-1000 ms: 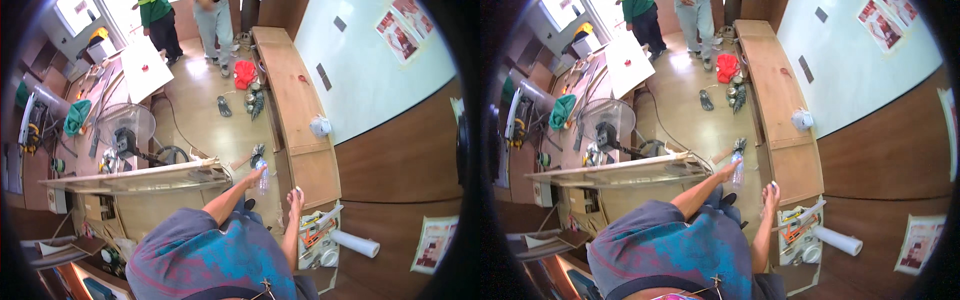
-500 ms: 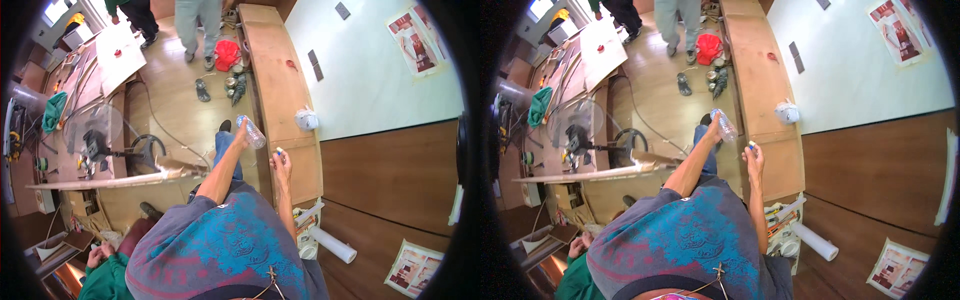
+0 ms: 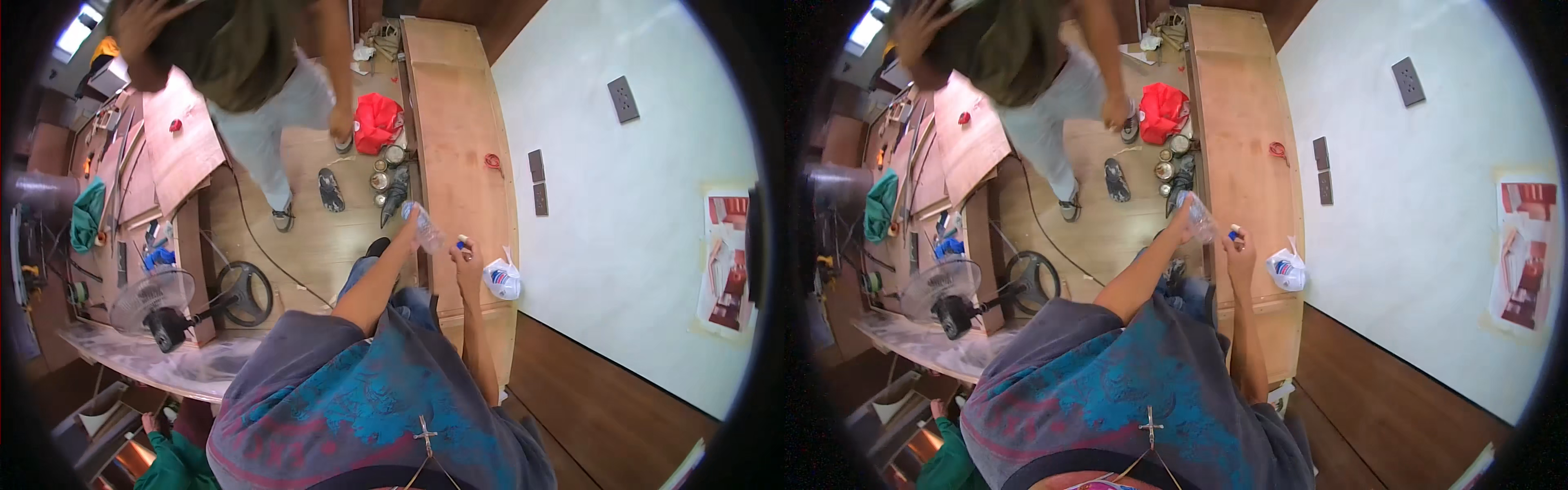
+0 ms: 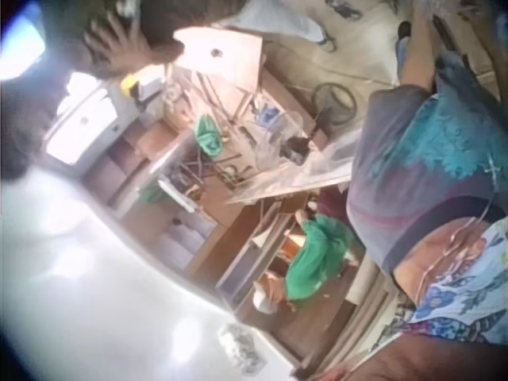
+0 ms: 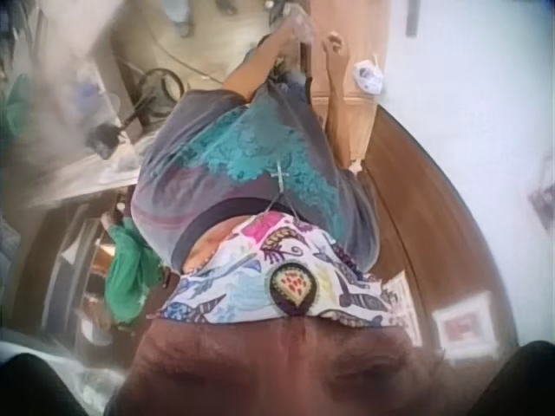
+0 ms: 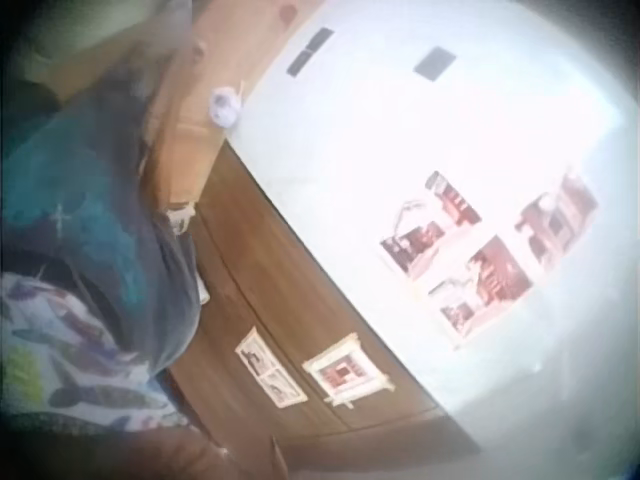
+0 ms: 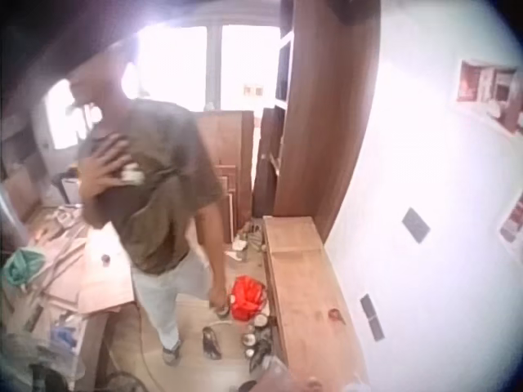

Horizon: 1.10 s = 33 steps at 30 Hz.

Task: The person uses a utility knife to trim laminate strips, checks their fit against the edges of wooden cabinet shelves, and applies pressure with a cloth to secure the strips.

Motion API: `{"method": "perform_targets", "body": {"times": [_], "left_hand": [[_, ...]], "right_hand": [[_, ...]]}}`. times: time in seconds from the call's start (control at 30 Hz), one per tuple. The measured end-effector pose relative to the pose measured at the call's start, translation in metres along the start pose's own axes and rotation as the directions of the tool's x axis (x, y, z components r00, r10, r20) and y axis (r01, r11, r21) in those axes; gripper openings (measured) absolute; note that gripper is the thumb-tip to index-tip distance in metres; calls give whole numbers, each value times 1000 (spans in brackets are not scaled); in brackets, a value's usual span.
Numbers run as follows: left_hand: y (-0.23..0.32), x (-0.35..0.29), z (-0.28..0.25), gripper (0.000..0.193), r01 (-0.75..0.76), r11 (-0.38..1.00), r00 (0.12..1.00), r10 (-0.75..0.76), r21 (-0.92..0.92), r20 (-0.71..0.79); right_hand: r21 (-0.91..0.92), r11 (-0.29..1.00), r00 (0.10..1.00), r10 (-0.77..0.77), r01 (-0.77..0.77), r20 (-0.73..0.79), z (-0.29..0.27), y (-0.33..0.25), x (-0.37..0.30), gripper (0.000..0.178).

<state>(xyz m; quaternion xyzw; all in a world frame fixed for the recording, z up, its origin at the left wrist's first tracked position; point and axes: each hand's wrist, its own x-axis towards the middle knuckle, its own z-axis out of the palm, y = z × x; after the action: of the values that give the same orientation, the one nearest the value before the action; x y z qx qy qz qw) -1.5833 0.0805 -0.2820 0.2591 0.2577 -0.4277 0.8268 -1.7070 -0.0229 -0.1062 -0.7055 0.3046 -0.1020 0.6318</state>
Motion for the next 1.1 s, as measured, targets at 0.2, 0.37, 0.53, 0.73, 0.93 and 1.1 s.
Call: {"method": "perform_targets", "body": {"times": [0.2,0.37,0.53,0.73,0.93,1.1], "left_hand": [[62,48,104,61,-92,996,992,89,-23,-86],[73,75,168,74,-142,986,979,152,81,-136],[57,128,184,80,-200,871,787,416,448,-457],[105,102,231,60,-133,960,990,116,246,82],[175,97,253,85,12,956,977,-73,292,199],[236,106,268,76,-83,915,976,-6,395,218]], "right_hand": [[-83,996,991,-50,40,-125,-7,-45,66,38],[-169,975,963,-180,146,-202,-9,-77,120,35],[-233,966,954,-169,111,-248,-17,-79,158,35],[507,860,944,212,-57,-253,-64,-51,195,35],[732,658,953,301,-177,-40,-64,-76,236,29],[448,893,999,39,-41,13,7,-137,284,28]]}}
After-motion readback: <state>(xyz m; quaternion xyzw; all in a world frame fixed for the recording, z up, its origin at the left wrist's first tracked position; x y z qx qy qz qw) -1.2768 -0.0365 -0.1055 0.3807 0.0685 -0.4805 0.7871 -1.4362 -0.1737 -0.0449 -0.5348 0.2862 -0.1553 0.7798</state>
